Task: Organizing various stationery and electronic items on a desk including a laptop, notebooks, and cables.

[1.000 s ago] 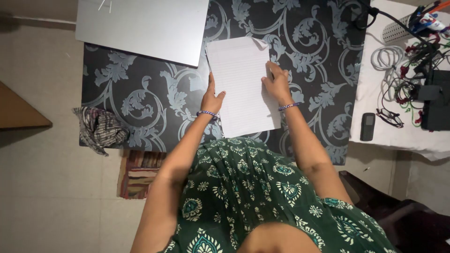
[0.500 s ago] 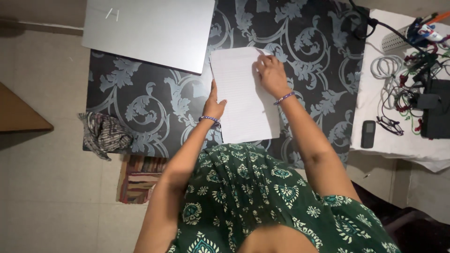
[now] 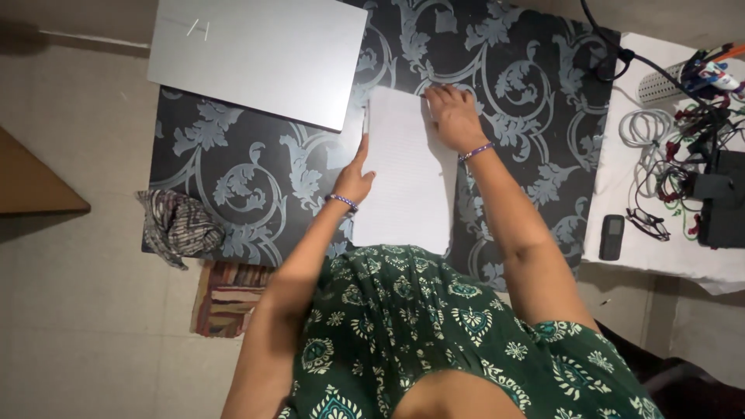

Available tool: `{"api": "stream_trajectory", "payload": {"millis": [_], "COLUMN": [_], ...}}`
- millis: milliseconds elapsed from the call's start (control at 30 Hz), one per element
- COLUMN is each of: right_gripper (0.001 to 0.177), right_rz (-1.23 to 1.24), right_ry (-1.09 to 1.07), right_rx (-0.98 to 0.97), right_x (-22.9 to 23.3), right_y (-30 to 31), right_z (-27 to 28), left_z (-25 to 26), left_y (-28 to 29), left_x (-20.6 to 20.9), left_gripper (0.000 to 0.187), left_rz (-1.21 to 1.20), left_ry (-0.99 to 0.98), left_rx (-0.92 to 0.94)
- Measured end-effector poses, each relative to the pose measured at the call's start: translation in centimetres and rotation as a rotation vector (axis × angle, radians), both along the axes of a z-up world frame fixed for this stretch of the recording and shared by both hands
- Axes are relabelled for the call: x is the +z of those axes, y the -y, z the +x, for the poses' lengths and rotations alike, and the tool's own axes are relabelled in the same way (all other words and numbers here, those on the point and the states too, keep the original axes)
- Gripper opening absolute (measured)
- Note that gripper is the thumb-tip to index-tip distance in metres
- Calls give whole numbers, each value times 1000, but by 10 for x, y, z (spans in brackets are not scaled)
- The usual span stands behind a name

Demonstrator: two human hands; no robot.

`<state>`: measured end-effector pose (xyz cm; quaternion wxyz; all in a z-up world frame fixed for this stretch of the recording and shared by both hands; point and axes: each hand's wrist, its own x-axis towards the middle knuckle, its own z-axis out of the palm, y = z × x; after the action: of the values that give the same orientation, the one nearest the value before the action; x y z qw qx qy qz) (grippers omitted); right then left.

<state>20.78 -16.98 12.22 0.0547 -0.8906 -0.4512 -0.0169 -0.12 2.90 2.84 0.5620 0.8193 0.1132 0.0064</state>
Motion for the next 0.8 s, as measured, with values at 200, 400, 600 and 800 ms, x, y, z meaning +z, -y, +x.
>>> {"api": "stream_trajectory", "payload": {"millis": [200, 400, 600, 800], "right_gripper": [109, 61, 48, 44], "right_rz": [271, -42, 276, 676], "right_ry": [-705, -1034, -1247, -1490], "right_rx": [-195, -358, -547, -717], "right_x": [24, 53, 37, -23], "right_y": [-13, 17, 69, 130], "right_z": [21, 44, 13, -18], "left_z": [22, 44, 45, -16], "left_y": [-35, -51, -79, -111], "left_x": [84, 109, 45, 29], "left_gripper": [86, 95, 98, 60], "left_rz": [217, 198, -362, -979], "left_ry": [-115, -107, -68, -396], "left_rx": [-234, -172, -167, -111]}}
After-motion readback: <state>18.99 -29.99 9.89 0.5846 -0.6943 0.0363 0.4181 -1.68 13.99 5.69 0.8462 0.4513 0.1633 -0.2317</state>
